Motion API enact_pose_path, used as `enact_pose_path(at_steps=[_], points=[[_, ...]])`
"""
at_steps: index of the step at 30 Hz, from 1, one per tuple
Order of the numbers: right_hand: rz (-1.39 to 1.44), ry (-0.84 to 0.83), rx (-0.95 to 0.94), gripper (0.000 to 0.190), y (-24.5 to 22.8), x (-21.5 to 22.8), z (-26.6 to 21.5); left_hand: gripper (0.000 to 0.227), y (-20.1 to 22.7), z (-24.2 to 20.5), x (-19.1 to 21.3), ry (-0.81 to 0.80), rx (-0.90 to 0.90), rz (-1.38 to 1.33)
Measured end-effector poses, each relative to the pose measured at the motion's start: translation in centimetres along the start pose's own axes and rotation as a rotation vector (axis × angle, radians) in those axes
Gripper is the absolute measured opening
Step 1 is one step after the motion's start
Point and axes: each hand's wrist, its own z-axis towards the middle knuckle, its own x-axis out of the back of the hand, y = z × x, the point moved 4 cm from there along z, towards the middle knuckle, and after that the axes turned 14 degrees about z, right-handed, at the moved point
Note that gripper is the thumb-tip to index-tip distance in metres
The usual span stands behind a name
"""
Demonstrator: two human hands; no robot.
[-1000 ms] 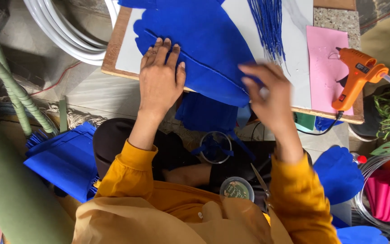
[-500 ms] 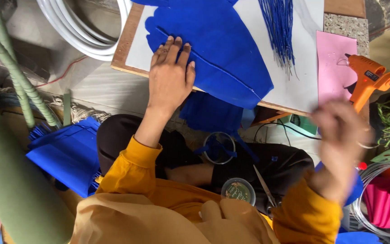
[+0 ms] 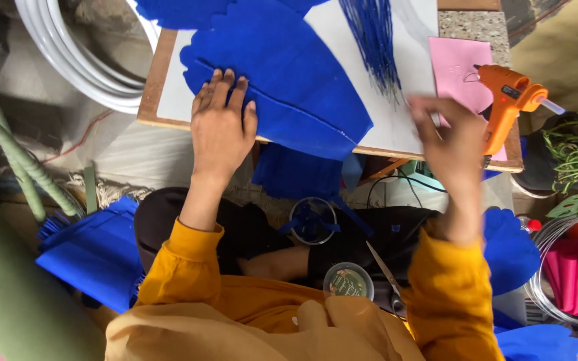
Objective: The person is using a hot glue gun to apply adhesive to blue fabric and then carefully placing thin blue sticks onto the glue lines.
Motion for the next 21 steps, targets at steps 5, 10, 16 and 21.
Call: enact_pose_path(at_steps=[5,10,16,21], points=[[-0.426,0.04,0.39,0.016,6.6,-2.7,8.7,0.035,0.1,0.1,0.6,-0.005,0.002,0.002],[-0.456,-0.021,-0.017,0.012,9.1,-3.6,12.3,0.035,-0.1,0.1,0.7,-0.009,0.003,0.005],[-0.443,-0.072,0.096,0.009,9.3,-2.0,12.1,0.035,-0.1,0.0,0.5,-0.006,0.012,0.005],[-0.392,-0.028,0.163,0.012,8.2,-0.2,10.4,0.035,-0.1,0.1,0.7,-0.003,0.009,0.008]])
